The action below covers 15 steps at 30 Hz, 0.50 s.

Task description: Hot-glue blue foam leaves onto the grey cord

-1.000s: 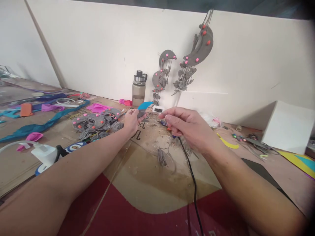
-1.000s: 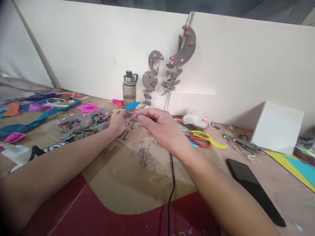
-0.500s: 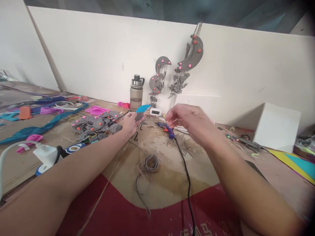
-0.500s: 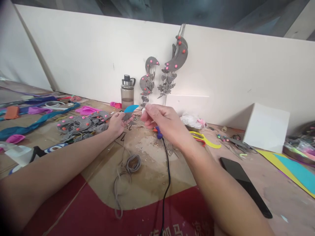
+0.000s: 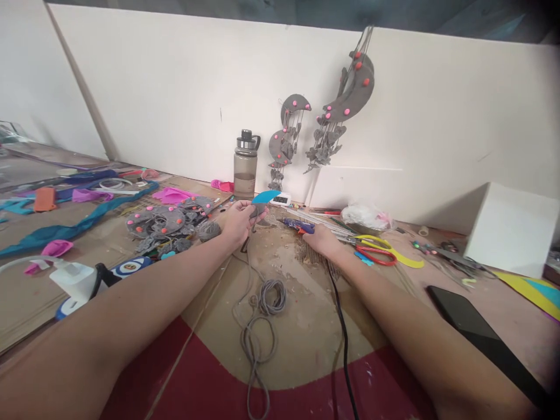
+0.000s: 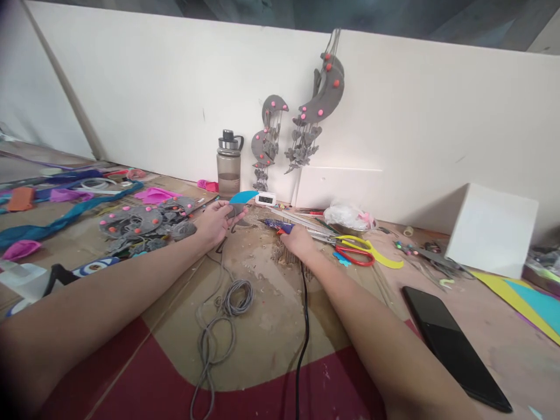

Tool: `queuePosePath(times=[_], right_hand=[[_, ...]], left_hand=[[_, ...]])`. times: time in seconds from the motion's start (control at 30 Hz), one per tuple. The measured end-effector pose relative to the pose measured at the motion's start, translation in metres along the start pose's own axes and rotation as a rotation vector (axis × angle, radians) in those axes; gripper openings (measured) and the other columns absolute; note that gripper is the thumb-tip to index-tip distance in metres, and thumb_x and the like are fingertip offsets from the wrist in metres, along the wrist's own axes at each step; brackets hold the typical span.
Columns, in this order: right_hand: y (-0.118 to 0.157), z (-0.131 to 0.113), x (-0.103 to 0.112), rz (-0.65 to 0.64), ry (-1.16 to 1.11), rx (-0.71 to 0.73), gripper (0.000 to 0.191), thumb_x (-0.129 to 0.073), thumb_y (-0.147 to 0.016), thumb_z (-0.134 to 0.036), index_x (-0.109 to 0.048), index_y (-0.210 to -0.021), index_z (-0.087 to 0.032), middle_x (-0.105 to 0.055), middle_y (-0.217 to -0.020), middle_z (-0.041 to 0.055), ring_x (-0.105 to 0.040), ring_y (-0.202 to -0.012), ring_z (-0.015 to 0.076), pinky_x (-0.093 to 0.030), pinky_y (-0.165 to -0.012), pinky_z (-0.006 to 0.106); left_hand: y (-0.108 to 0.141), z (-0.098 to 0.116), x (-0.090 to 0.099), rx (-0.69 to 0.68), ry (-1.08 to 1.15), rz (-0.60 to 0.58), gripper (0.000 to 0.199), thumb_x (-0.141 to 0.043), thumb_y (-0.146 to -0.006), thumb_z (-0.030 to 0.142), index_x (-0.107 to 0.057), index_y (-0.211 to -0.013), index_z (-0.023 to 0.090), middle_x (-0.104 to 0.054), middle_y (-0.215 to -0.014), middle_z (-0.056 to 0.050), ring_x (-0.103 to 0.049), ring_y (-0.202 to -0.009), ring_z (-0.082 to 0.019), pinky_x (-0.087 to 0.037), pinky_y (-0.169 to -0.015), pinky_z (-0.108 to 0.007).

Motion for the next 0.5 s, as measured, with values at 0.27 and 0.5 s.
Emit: queuePosePath(times=[0.27,0.5], right_hand=[[0.011,-0.016,-0.008,0.241,-0.526,-0.015,0.032,-0.055,-0.073,-0.033,-0.055,-0.1,-0.015,-0.063,-0.078,0.0028,-0.056,-0.063,0.0158,-0.046,-0.059,0.028],[0.043,-0.054,-0.005,0.06,-0.76,0.261,0.036,-0.05,-0.08,-0.029,-0.042,-0.115,-0.021,-0.061,-0.107,0.0086,-0.061,-0.077,0.0174,-0.053,-0.063,0.032]], left_hand=[[-0.001,-0.001,0.001,0.009,0.005,0.001,0.018,-0.063,-0.072,0.015,-0.046,-0.078,0.016,-0.069,-0.079,-0.006,-0.07,-0.077,-0.017,-0.057,-0.078,-0.035],[0.001,-0.002,-0.004,0.03,-0.019,-0.014,0.015,-0.062,-0.072,0.015,-0.049,-0.078,0.015,-0.068,-0.076,-0.007,-0.07,-0.075,-0.019,-0.058,-0.076,-0.036]])
Point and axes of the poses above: each hand's wrist, its own y-axis away from the middle knuckle, its own x-axis out of the back of the hand, z = x × y, the point moved 3 cm from there along -y, towards the middle knuckle
